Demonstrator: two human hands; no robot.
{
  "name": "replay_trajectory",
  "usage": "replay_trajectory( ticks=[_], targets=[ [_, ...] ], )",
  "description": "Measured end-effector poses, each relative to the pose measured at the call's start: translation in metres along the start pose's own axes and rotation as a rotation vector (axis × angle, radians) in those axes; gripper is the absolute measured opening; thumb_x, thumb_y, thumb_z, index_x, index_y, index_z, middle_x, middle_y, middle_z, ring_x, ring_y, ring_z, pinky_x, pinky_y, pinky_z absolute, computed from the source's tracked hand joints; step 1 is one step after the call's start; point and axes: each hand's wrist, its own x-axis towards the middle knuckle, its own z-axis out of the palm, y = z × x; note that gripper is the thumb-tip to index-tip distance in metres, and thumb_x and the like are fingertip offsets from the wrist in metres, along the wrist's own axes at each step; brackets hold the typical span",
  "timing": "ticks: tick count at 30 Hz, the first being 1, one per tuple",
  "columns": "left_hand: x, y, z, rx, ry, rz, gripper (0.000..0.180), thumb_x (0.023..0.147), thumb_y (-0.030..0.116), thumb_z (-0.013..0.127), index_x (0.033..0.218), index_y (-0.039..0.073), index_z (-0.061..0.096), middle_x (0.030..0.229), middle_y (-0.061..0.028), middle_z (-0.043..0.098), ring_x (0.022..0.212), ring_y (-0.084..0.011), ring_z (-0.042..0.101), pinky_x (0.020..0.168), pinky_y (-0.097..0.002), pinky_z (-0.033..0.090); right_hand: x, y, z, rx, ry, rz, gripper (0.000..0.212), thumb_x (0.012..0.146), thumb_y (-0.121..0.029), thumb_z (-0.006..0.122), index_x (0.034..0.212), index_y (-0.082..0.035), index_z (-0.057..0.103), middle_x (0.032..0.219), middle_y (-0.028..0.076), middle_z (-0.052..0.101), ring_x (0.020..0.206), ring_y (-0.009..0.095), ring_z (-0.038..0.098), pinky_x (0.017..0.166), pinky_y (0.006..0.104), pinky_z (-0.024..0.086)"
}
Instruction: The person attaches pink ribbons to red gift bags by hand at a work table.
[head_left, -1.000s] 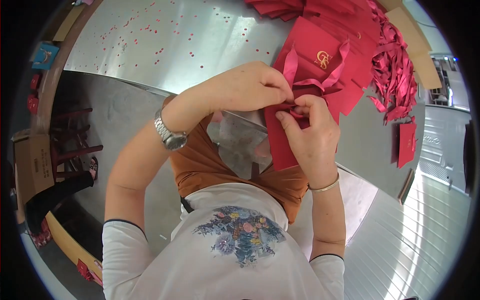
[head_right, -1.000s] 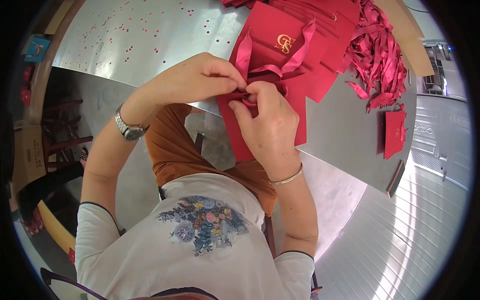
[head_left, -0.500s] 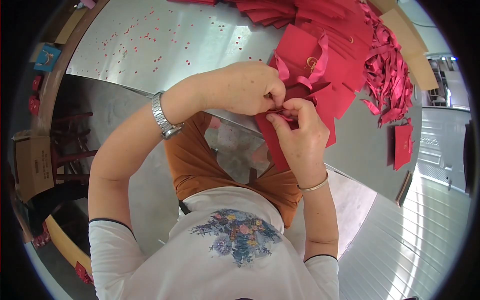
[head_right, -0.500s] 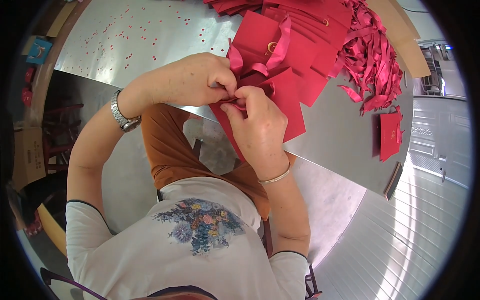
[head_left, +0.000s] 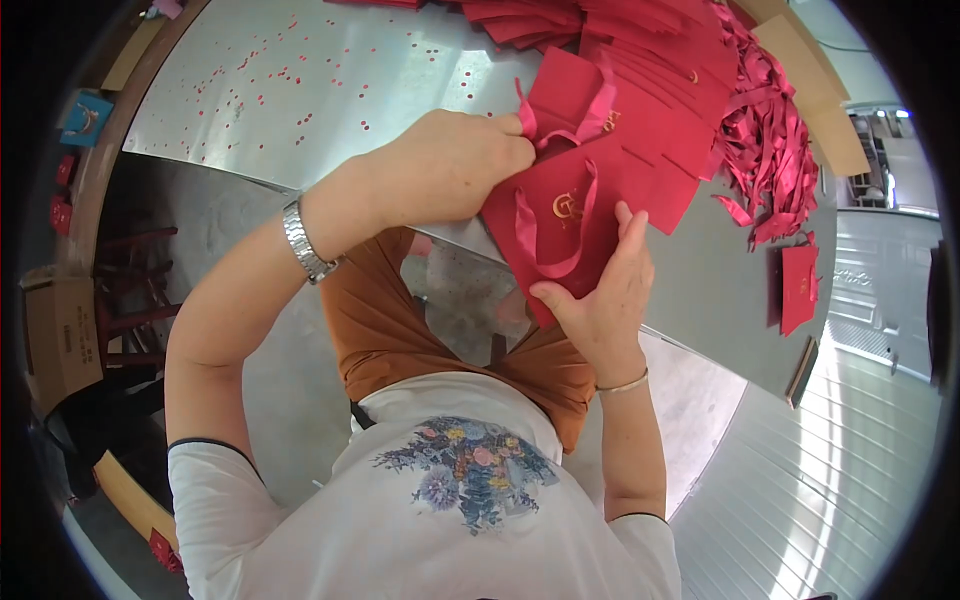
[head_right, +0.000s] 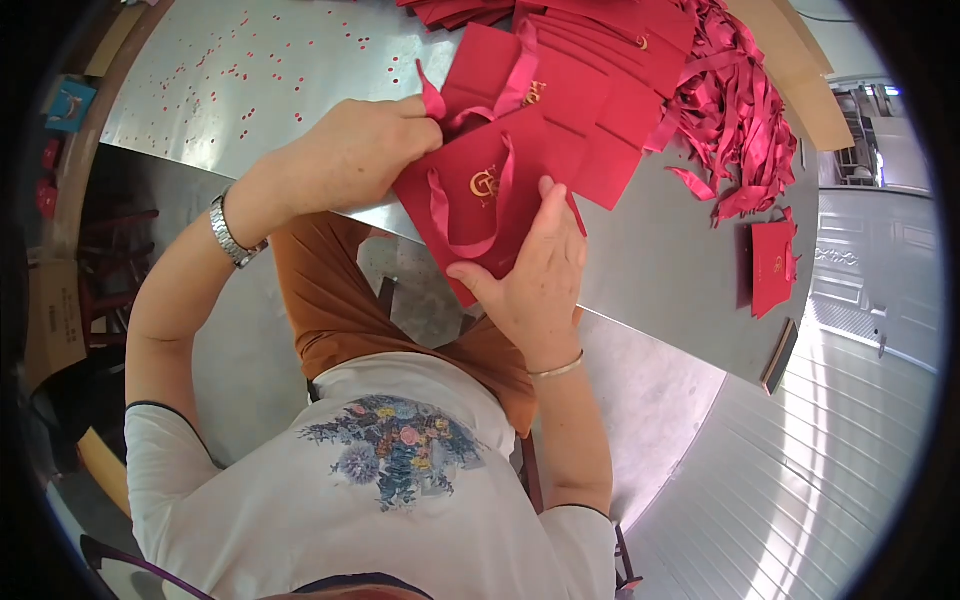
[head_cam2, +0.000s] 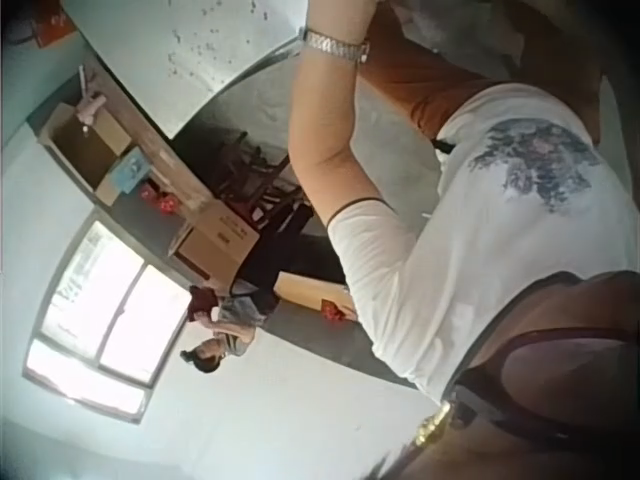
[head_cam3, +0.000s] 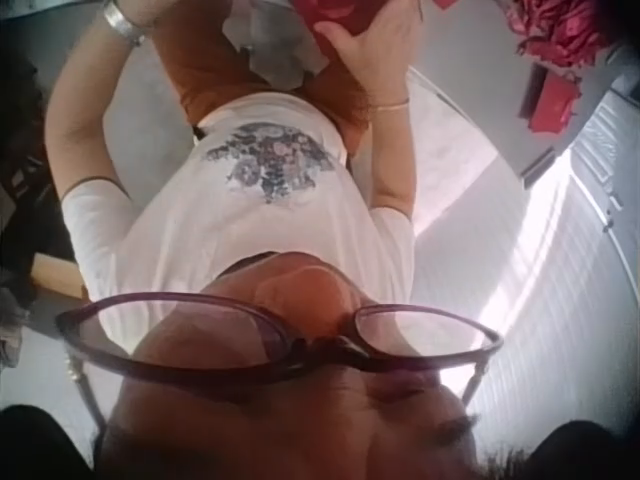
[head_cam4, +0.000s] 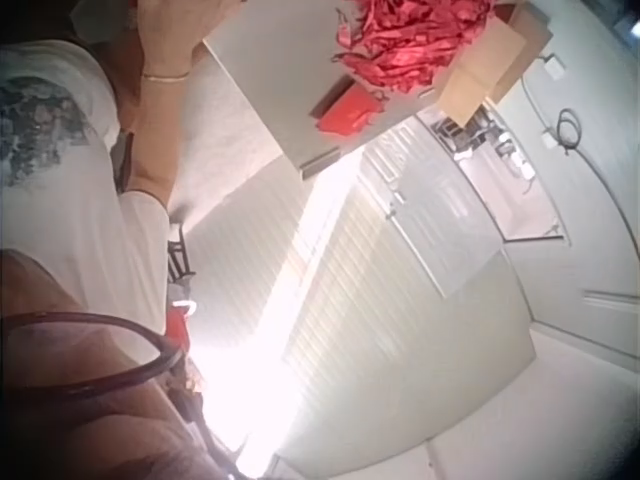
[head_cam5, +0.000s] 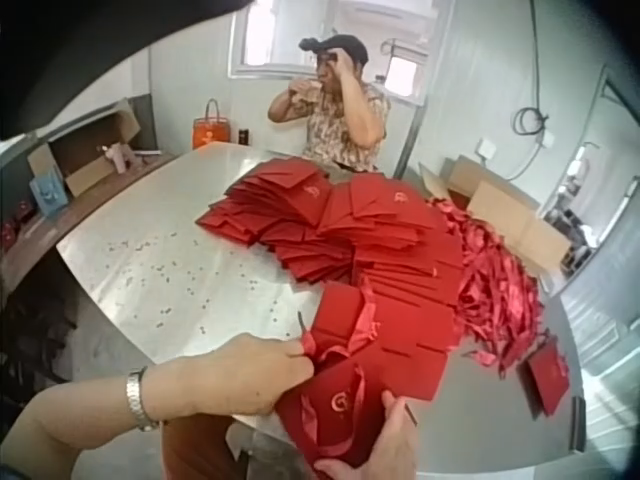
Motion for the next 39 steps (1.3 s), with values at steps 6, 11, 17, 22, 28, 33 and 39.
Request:
replay_trajectory(
  ticks=[6, 11, 17, 22, 28, 33, 39],
  targets=[
    [-0.004, 0.001, 0.0, 0.05, 0.003, -0.054, 0.013, 0.076, 0.005, 0.065, 0.087, 0.007, 0.058, 0.094, -0.0065, 0.058, 0.085, -0.0275, 0.062, 0.064, -0.039, 0.052, 0.004, -0.001, 0.002, 0.006, -0.047, -0.019, 0.111, 0.061, -0.044, 0.085, 0.143, 0.007, 0.029, 0.135, 0.025, 0.047, 0.122, 0.04, 0.048, 0.1, 0.0472, 0.037],
    [-0.007, -0.008, 0.007, -0.4, 0.052, -0.026, 0.015, 0.084, 0.007, 0.06, 0.098, 0.008, 0.066, 0.096, -0.0106, 0.062, 0.086, -0.0314, 0.062, 0.074, -0.0404, 0.05, 0.004, -0.001, -0.004, -0.032, -0.079, -0.033, 0.104, 0.062, -0.045, 0.083, 0.141, 0.004, 0.037, 0.136, 0.023, 0.048, 0.123, 0.039, 0.048, 0.1, 0.0464, 0.037],
    [-0.009, -0.014, -0.004, -0.612, -0.106, -0.065, 0.009, 0.083, 0.002, 0.06, 0.09, 0.004, 0.066, 0.087, -0.0105, 0.059, 0.081, -0.0252, 0.058, 0.073, -0.0345, 0.047, 0.005, -0.002, -0.004, -0.036, -0.102, -0.028, 0.101, 0.062, -0.048, 0.082, 0.139, 0.003, 0.04, 0.137, 0.022, 0.048, 0.124, 0.038, 0.047, 0.101, 0.0459, 0.037],
    [-0.009, -0.012, 0.003, -0.452, -0.009, -0.047, 0.008, 0.083, 0.007, 0.061, 0.088, 0.008, 0.067, 0.085, -0.009, 0.061, 0.081, -0.0279, 0.06, 0.071, -0.0368, 0.049, 0.005, 0.0, -0.003, -0.039, -0.11, -0.035, 0.101, 0.064, -0.049, 0.081, 0.139, 0.003, 0.04, 0.138, 0.022, 0.047, 0.124, 0.038, 0.047, 0.102, 0.0458, 0.037],
    [-0.015, -0.004, 0.009, -0.281, 0.177, -0.086, 0.009, 0.083, 0.013, 0.061, 0.086, 0.013, 0.07, 0.088, -0.0055, 0.064, 0.082, -0.0286, 0.064, 0.068, -0.0396, 0.051, 0.005, 0.0, -0.003, -0.033, -0.109, -0.039, 0.098, 0.066, -0.05, 0.079, 0.139, 0.002, 0.04, 0.138, 0.022, 0.047, 0.123, 0.037, 0.047, 0.101, 0.0455, 0.037],
    [-0.018, 0.001, 0.009, -0.215, 0.213, -0.133, 0.01, 0.082, 0.014, 0.062, 0.087, 0.015, 0.071, 0.091, -0.003, 0.066, 0.082, -0.0272, 0.065, 0.065, -0.0392, 0.052, 0.007, -0.003, -0.005, -0.036, -0.132, -0.037, 0.095, 0.067, -0.048, 0.079, 0.14, -0.001, 0.041, 0.137, 0.021, 0.048, 0.123, 0.037, 0.048, 0.101, 0.0455, 0.037],
    [-0.02, -0.003, 0.017, -0.207, 0.264, -0.141, 0.011, 0.082, 0.014, 0.063, 0.087, 0.016, 0.072, 0.087, -0.0034, 0.067, 0.081, -0.0262, 0.065, 0.065, -0.0382, 0.052, 0.006, -0.002, -0.005, -0.047, -0.128, -0.042, 0.095, 0.066, -0.047, 0.079, 0.14, -0.002, 0.04, 0.137, 0.021, 0.048, 0.124, 0.036, 0.047, 0.102, 0.0454, 0.036]
  ],
)
